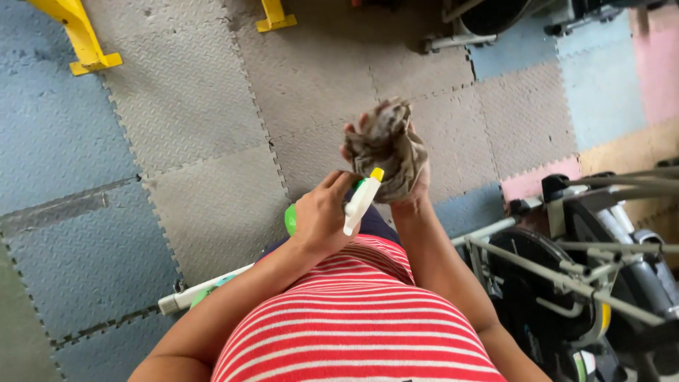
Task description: Cleaning various pieces of gym equipment such as ellipticals and weight benches using a spray bottle and a cloth.
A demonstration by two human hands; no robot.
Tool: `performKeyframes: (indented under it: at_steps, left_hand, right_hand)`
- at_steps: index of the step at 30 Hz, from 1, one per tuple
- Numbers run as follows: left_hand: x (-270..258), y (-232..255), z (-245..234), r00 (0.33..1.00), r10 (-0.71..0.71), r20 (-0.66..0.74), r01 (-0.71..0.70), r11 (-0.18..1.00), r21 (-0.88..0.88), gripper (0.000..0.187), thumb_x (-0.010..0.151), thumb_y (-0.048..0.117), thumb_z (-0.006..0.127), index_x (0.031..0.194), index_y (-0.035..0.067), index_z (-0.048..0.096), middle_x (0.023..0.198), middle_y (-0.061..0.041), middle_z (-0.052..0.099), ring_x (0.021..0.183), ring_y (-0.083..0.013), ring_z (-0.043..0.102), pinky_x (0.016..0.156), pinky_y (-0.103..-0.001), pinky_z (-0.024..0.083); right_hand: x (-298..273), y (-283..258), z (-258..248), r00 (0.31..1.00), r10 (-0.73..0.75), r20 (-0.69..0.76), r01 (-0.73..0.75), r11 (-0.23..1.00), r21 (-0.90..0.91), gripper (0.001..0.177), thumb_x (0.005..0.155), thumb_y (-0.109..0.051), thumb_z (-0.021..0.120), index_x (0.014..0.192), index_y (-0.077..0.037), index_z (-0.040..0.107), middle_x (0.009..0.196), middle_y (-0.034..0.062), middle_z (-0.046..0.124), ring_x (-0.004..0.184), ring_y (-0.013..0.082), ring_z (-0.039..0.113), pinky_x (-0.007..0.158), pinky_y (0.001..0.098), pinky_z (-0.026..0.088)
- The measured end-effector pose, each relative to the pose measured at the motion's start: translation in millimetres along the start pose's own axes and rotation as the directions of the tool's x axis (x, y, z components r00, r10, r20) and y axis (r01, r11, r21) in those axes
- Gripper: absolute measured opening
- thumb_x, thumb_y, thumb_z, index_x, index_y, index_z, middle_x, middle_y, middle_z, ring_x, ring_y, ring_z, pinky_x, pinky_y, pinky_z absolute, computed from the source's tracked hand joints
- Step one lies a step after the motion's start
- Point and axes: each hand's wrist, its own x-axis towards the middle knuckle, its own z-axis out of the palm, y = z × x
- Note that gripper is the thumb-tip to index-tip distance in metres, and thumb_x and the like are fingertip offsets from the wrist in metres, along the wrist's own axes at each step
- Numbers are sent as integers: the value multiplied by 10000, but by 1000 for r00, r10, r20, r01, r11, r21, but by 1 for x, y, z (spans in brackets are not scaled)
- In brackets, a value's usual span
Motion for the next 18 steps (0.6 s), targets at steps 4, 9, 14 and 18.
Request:
performKeyframes:
  at_steps: [4,9,14,18]
  left_hand:
    - [21,-18,-6,997,-30,-64,31,999,16,471,717,132,745,1182,155,668,1089,-85,684,936,-367,695,726,-464,564]
    - [65,-39,-13,987,-71,-147,75,997,19,395,800,149,735,1189,144,665,1093,-76,680,921,-360,694,722,-452,556]
    - [125,-47,-34,967,-88,-240,87,996,-13,410,787,142,712,1190,110,641,1111,-79,672,876,-337,701,687,-446,551]
    - [181,-57,-48,948,-175,-266,184,983,6,380,755,145,714,1124,106,629,1018,-72,652,847,-304,710,656,-438,549]
  right_hand:
    - [37,-2,-1,994,105,31,-103,992,-68,525,1141,-469,388,1454,-118,621,1455,216,622,1290,468,607,1119,620,455]
    - [99,-22,0,977,66,-204,-71,997,-19,577,1086,-472,442,1420,-24,587,1385,219,643,1240,420,636,1116,564,503]
    - [174,-32,36,973,210,-99,-224,960,-167,564,1069,-460,491,1409,-21,596,1319,208,676,1182,392,661,1051,530,538]
    - [234,-50,44,947,261,-188,-310,898,-312,527,1049,-437,535,1346,-8,608,1193,189,714,1050,350,697,942,476,567]
